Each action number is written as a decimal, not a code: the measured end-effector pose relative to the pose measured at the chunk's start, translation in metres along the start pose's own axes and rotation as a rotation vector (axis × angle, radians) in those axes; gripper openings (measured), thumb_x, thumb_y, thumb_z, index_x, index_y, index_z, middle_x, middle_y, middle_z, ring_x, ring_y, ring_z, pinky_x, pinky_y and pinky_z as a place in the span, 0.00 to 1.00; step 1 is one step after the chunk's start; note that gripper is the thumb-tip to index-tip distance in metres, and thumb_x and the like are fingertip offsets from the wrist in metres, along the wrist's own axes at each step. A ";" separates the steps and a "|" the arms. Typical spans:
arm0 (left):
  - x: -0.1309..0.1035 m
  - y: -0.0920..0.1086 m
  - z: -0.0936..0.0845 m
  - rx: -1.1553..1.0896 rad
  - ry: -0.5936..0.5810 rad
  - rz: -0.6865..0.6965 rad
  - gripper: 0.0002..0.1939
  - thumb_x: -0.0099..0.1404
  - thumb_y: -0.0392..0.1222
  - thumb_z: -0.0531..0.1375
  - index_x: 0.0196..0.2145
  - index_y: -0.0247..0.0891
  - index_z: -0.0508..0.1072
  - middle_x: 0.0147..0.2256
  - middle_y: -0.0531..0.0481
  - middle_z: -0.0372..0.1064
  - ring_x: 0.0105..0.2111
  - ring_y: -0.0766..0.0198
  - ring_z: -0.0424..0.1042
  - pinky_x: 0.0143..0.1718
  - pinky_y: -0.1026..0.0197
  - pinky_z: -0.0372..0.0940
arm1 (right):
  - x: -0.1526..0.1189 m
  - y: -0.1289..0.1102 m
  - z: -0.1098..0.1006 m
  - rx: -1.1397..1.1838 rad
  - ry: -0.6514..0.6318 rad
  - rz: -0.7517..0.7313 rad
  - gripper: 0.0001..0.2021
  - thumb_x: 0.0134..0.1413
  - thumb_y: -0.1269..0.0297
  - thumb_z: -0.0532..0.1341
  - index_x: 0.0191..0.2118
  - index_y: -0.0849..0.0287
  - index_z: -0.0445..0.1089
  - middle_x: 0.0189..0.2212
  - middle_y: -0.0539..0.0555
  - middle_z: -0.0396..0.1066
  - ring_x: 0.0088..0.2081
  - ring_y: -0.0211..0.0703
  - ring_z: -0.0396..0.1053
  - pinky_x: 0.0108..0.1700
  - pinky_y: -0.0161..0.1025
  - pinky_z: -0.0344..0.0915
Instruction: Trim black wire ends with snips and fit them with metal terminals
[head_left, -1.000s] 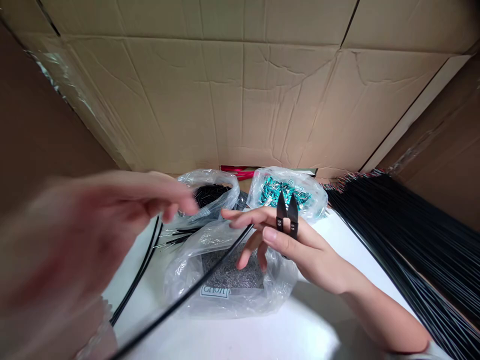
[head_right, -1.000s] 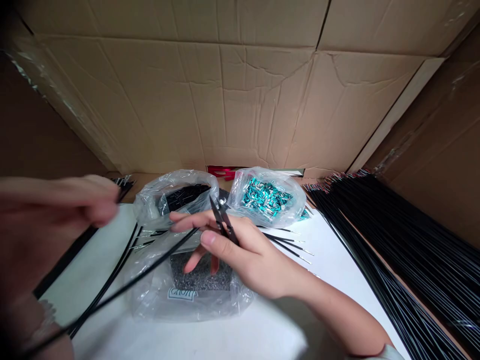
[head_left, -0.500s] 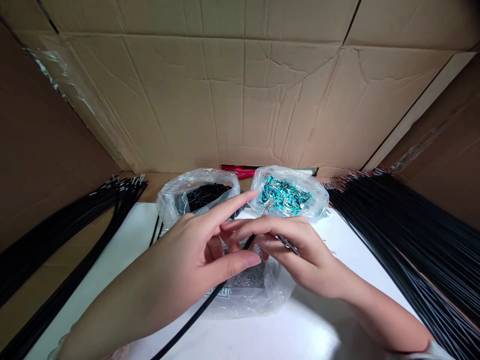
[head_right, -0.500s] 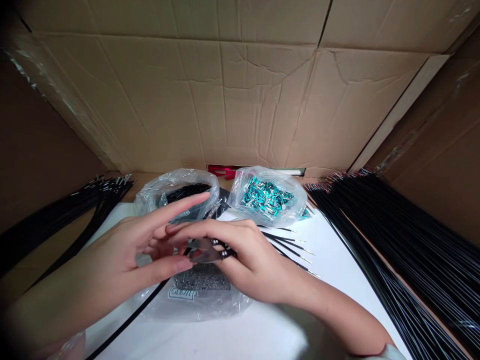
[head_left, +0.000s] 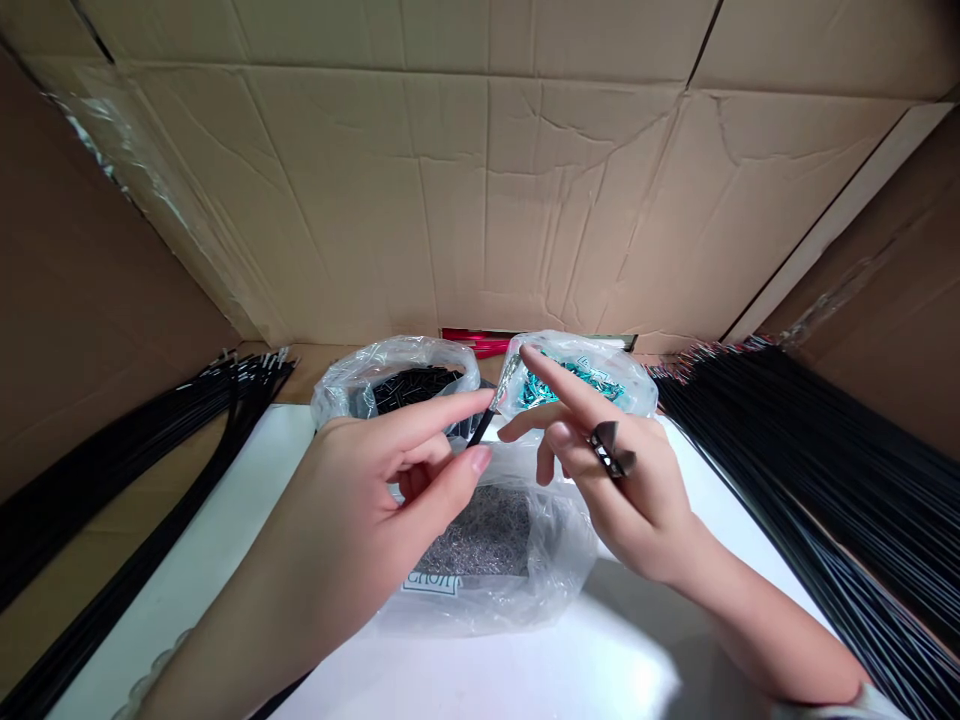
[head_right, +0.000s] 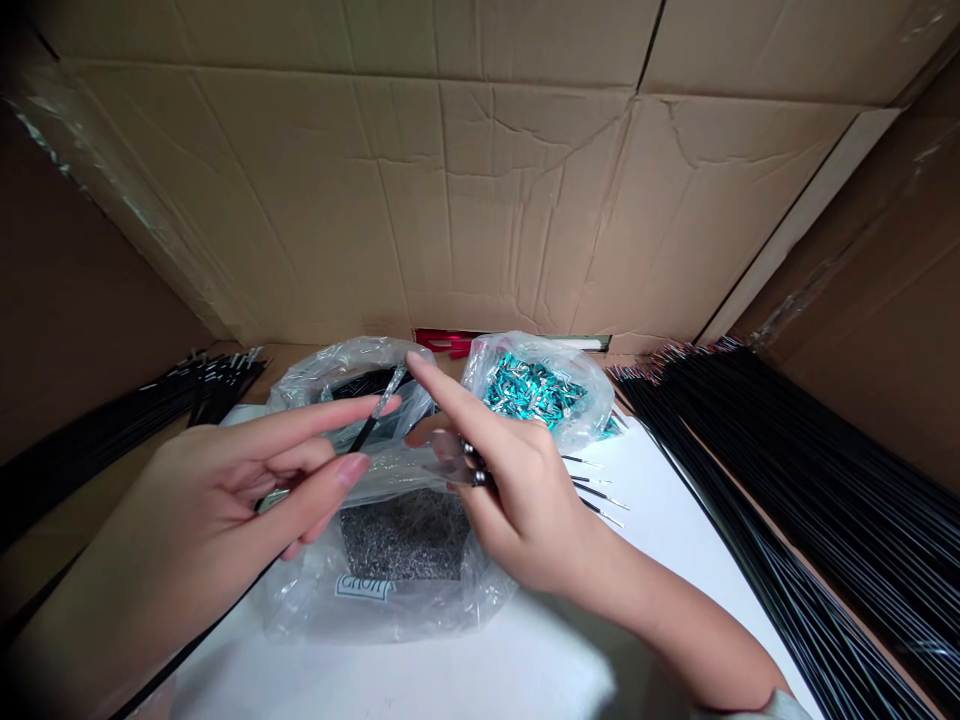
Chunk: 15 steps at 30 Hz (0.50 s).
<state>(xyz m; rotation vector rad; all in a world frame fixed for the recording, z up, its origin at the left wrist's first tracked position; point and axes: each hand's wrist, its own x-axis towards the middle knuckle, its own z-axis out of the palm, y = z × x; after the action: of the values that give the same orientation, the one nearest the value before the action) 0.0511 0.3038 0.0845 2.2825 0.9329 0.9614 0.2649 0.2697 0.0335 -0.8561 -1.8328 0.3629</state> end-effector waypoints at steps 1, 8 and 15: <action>0.000 0.001 0.000 0.005 0.004 0.014 0.19 0.71 0.40 0.58 0.56 0.40 0.79 0.15 0.65 0.59 0.13 0.74 0.57 0.15 0.73 0.53 | 0.000 0.000 0.001 -0.016 0.004 -0.019 0.31 0.71 0.72 0.52 0.75 0.49 0.51 0.44 0.50 0.79 0.31 0.36 0.71 0.41 0.38 0.77; 0.000 0.005 -0.002 0.034 0.009 0.021 0.19 0.71 0.42 0.58 0.55 0.40 0.80 0.14 0.64 0.60 0.13 0.73 0.58 0.15 0.72 0.54 | -0.003 -0.002 0.002 -0.019 0.065 -0.035 0.31 0.67 0.75 0.53 0.73 0.51 0.55 0.39 0.50 0.79 0.29 0.36 0.71 0.35 0.36 0.75; -0.001 0.005 -0.003 0.043 -0.052 -0.035 0.19 0.72 0.43 0.57 0.56 0.40 0.79 0.16 0.62 0.60 0.16 0.72 0.59 0.17 0.71 0.55 | -0.008 0.002 0.006 0.023 0.129 0.015 0.25 0.64 0.77 0.53 0.63 0.51 0.67 0.34 0.50 0.75 0.28 0.38 0.71 0.31 0.38 0.72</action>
<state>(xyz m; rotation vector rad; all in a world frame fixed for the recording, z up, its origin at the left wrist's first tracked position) 0.0502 0.3002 0.0895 2.3072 0.9769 0.8709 0.2623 0.2667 0.0247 -0.8578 -1.7015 0.3301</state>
